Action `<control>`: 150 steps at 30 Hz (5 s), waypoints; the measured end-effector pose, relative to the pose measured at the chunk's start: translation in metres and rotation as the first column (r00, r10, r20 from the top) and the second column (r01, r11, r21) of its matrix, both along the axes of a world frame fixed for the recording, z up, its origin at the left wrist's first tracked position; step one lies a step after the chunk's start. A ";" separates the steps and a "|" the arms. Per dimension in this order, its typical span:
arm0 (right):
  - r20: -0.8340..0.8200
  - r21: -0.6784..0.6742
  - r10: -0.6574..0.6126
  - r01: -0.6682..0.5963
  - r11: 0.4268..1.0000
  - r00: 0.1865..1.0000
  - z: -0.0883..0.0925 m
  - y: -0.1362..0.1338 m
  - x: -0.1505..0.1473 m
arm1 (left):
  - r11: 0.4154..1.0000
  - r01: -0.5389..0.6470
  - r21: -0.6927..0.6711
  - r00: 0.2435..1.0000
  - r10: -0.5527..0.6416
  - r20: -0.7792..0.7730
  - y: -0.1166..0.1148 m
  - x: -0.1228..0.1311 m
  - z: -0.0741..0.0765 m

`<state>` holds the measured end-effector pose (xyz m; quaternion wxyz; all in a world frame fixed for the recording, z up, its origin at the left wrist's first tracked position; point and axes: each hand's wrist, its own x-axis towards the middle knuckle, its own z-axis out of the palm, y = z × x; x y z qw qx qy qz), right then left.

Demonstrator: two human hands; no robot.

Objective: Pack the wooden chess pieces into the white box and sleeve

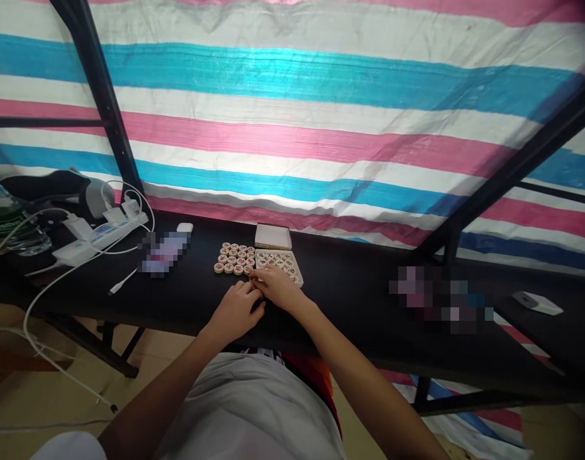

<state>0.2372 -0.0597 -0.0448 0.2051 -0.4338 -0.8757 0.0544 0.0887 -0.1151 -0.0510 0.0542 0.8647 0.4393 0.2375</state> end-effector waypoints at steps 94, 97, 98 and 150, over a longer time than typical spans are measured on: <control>-0.121 -0.001 -0.365 0.367 0.930 0.923 0.030 0.006 0.076 | 0.995 0.064 0.070 0.996 -0.068 0.061 0.007 -0.008 -0.001; 0.005 0.041 -0.384 0.383 0.923 0.923 0.024 0.030 0.076 | 0.996 0.033 0.081 0.999 -0.032 -0.015 0.009 -0.007 -0.006; 0.017 0.042 -0.390 0.389 0.920 0.921 0.019 0.034 0.076 | 0.996 0.021 0.084 0.999 -0.018 -0.029 0.010 -0.007 -0.007; -0.176 -0.128 -0.379 0.361 0.924 0.908 -0.022 0.049 0.089 | 0.974 0.186 0.131 0.896 -0.113 -0.429 0.146 0.072 0.029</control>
